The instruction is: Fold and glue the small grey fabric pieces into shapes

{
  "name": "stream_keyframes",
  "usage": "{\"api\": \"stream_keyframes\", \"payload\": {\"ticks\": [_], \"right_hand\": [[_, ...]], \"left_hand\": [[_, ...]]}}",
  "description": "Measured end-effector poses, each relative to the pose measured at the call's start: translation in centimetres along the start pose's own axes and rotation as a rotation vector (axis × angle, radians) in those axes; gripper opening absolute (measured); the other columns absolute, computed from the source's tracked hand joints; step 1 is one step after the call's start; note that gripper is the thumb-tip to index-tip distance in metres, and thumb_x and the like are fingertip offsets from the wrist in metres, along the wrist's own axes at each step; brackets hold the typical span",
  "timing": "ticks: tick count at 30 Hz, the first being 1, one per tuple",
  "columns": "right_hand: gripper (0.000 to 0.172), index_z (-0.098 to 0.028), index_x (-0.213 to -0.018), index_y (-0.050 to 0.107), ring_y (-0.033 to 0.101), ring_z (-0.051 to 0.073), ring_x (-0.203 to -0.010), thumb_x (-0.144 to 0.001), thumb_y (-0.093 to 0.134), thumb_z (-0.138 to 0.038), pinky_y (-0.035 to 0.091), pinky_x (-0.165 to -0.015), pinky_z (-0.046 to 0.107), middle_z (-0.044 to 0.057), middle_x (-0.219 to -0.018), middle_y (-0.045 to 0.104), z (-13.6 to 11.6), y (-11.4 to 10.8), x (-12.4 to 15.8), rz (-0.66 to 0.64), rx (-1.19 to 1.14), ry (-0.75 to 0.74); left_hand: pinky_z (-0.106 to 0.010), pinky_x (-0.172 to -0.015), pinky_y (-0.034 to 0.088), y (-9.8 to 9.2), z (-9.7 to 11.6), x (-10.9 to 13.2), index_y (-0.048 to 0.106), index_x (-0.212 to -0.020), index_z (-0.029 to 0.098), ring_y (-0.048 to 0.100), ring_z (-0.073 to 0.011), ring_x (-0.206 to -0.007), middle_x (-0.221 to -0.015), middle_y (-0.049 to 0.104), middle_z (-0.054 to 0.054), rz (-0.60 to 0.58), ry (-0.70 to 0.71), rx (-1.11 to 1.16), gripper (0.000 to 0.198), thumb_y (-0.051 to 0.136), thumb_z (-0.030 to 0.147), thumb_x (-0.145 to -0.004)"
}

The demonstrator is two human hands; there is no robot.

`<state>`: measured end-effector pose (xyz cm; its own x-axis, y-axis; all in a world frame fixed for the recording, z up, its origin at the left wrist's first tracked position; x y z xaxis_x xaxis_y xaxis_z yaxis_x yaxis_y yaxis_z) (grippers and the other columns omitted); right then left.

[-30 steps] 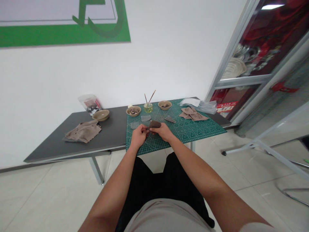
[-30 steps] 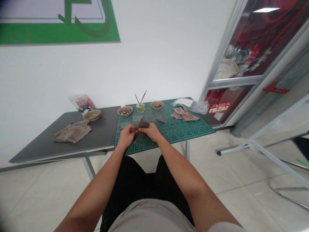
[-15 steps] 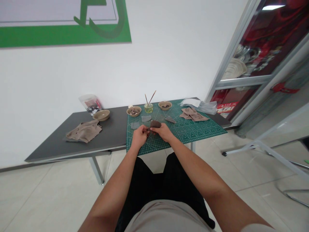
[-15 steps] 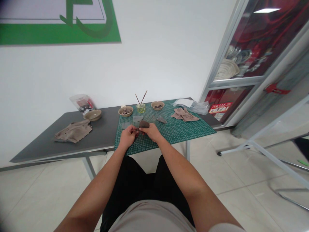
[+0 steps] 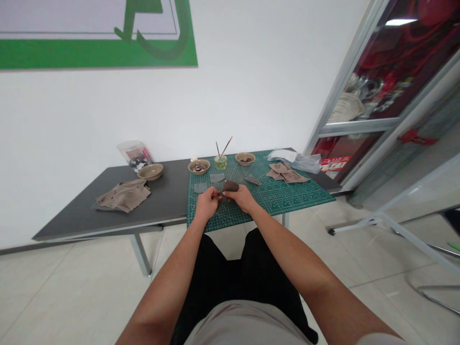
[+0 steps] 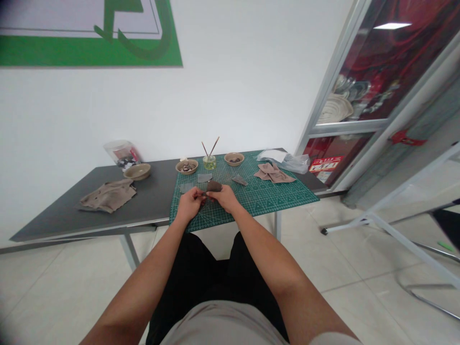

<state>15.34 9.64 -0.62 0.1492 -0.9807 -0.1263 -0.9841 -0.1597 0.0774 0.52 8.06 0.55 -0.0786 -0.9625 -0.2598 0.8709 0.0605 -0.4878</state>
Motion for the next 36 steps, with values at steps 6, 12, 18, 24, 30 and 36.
{"api": "stream_keyframes", "payload": {"ticks": [6, 12, 18, 24, 30, 36], "right_hand": [[0.021, -0.014, -0.07, 0.068, 0.05, 0.012, -0.055, -0.061, 0.076, -0.031, 0.039, -0.056, 0.026, -0.001, -0.06, 0.061, 0.32, 0.13, -0.06, -0.052, -0.011, -0.011], [0.018, -0.015, -0.066, 0.067, 0.05, 0.012, -0.053, -0.062, 0.074, -0.031, 0.038, -0.055, 0.027, -0.002, -0.056, 0.059, -0.17, 0.19, 0.13, -0.054, 0.015, -0.008], [0.019, -0.014, -0.066, 0.066, 0.051, 0.012, -0.053, -0.062, 0.075, -0.031, 0.038, -0.055, 0.026, -0.002, -0.056, 0.059, 0.0, 0.11, 0.04, -0.045, 0.007, -0.012], [0.019, -0.014, -0.069, 0.068, 0.051, 0.012, -0.053, -0.063, 0.074, -0.031, 0.039, -0.055, 0.026, -0.001, -0.057, 0.061, 0.28, 0.08, -0.08, -0.048, 0.003, -0.018], [0.019, -0.013, -0.069, 0.067, 0.051, 0.011, -0.052, -0.062, 0.074, -0.029, 0.039, -0.054, 0.026, -0.002, -0.057, 0.06, 0.01, 0.16, 0.05, -0.03, -0.009, -0.012], [0.017, -0.013, -0.066, 0.066, 0.051, 0.012, -0.051, -0.063, 0.073, -0.029, 0.038, -0.053, 0.026, -0.002, -0.055, 0.059, 0.29, 0.1, -0.09, -0.012, -0.005, -0.017]], "left_hand": [[-0.025, -0.059, 0.043, -0.03, -0.39, -0.17, 0.056, -0.074, 0.021, 0.059, -0.0145, -0.058, -0.061, 0.063, 0.003, 0.006, -0.024, 0.001, 0.003, 0.057, 0.018, -0.074], [-0.025, -0.058, 0.043, 0.09, -0.63, -0.23, 0.055, -0.074, 0.021, 0.059, -0.0142, -0.057, -0.061, 0.063, 0.003, -0.007, -0.002, 0.03, 0.003, 0.056, 0.017, -0.074], [-0.025, -0.057, 0.043, 0.14, -0.77, -0.22, 0.056, -0.075, 0.02, 0.059, -0.014, -0.057, -0.061, 0.063, 0.003, -0.013, -0.017, 0.046, 0.002, 0.056, 0.019, -0.074], [-0.025, -0.057, 0.043, 0.17, -0.87, -0.26, 0.055, -0.075, 0.021, 0.058, -0.0138, -0.056, -0.06, 0.061, 0.004, -0.015, -0.005, 0.056, 0.003, 0.057, 0.018, -0.073], [-0.023, -0.056, 0.042, 0.25, -0.93, -0.26, 0.054, -0.074, 0.02, 0.057, -0.0126, -0.056, -0.061, 0.061, 0.004, -0.017, -0.026, 0.034, 0.003, 0.057, 0.018, -0.074], [-0.024, -0.056, 0.042, 0.25, -0.83, -0.27, 0.055, -0.075, 0.02, 0.058, -0.0131, -0.057, -0.064, 0.063, 0.003, -0.015, -0.015, 0.023, 0.003, 0.057, 0.018, -0.074]]}}
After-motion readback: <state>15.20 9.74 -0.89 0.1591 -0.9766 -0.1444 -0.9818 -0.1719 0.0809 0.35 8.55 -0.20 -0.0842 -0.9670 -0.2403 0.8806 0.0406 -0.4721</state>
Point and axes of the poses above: each hand's wrist, its own x-axis away from the middle knuckle, its own y-axis out of the palm, z = x × y, the point moved 5 cm from there along -x, towards the middle knuckle
